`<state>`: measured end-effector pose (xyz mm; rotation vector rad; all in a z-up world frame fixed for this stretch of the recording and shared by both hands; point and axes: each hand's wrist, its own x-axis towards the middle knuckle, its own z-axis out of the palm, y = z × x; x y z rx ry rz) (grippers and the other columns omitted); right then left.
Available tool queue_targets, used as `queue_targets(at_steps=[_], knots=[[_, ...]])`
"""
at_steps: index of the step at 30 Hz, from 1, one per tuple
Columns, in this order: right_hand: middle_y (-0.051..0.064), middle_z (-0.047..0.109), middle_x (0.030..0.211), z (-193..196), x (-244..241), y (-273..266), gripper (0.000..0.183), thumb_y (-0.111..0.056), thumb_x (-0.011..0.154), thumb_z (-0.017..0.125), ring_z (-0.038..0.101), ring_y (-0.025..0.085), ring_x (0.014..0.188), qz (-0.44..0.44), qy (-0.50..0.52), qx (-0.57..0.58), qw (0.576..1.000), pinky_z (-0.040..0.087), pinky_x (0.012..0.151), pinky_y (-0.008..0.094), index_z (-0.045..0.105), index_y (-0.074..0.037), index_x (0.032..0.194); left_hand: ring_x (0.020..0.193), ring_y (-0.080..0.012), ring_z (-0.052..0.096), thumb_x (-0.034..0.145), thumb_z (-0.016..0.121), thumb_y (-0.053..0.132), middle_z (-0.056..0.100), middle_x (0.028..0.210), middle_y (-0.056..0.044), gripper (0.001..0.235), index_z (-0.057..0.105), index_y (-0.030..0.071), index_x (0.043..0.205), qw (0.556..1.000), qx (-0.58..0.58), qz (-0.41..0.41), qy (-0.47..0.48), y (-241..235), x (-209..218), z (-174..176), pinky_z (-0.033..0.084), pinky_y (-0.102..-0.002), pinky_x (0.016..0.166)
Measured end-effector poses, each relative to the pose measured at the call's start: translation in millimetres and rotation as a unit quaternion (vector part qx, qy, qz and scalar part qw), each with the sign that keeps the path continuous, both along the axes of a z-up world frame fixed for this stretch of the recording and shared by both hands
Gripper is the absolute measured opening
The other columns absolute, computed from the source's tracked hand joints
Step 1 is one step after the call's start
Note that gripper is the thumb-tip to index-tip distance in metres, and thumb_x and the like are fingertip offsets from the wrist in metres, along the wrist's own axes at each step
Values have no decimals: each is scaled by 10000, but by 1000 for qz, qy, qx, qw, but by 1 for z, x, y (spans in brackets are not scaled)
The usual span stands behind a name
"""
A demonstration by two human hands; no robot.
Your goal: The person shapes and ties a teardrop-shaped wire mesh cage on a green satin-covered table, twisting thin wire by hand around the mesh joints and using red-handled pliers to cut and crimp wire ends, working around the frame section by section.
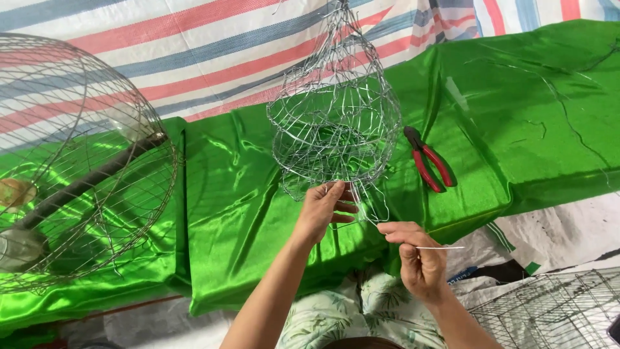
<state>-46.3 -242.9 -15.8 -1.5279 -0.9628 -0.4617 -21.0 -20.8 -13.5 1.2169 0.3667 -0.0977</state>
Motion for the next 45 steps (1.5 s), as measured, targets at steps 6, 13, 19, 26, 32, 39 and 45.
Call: queue_targets(at_steps=[6,13,19,26,32,39,45], knots=[[232,731,1085,-2,2,3,304,-222,1122,405,771,326,1019,16,39,38,998,702,864,371,593,16,1104,771,-276,746,1061,529,285,750,992,-180,324,689,5,1100,1000,-14,-16,1,3,-2,7,615,-352,578],[167,748,1054,-3,5,6,272,-237,1118,436,778,292,1023,-1,16,38,999,681,906,362,613,-31,1099,788,-295,748,1038,555,306,745,990,-197,356,691,-14,1116,1000,-19,-21,8,4,-4,12,626,-373,618],[120,770,1041,14,4,3,318,-215,1117,375,803,233,913,-50,-15,-68,996,669,741,273,617,-11,1138,786,-310,747,1033,550,318,738,993,-209,385,674,-22,1164,999,-21,-36,-6,5,-4,5,638,-389,632],[81,773,1019,53,13,14,255,-213,1059,501,763,178,893,-38,-78,-168,982,660,784,292,691,-62,1137,771,-309,753,1079,451,342,738,1019,-205,416,624,0,1241,998,-18,-62,-7,5,-6,10,630,-377,603],[145,759,1051,37,23,22,241,-202,1083,466,793,277,976,3,-100,-144,985,701,882,354,657,-56,1086,798,-323,746,1080,472,300,688,1065,-215,340,557,35,1275,995,-28,-99,-16,12,-14,12,638,-376,598],[80,786,980,47,32,20,326,-148,991,664,804,185,906,-76,-94,-119,985,673,764,279,542,6,1251,857,-287,743,978,533,394,707,1086,-209,726,331,32,1574,997,-20,-39,-58,0,-51,31,644,-357,725],[141,789,857,69,55,51,187,-47,924,747,770,297,731,-79,-184,-43,979,616,699,349,655,64,1043,804,-238,762,1014,637,180,735,975,-221,422,546,-60,1349,979,-71,79,-171,-10,-59,12,673,-370,722]])
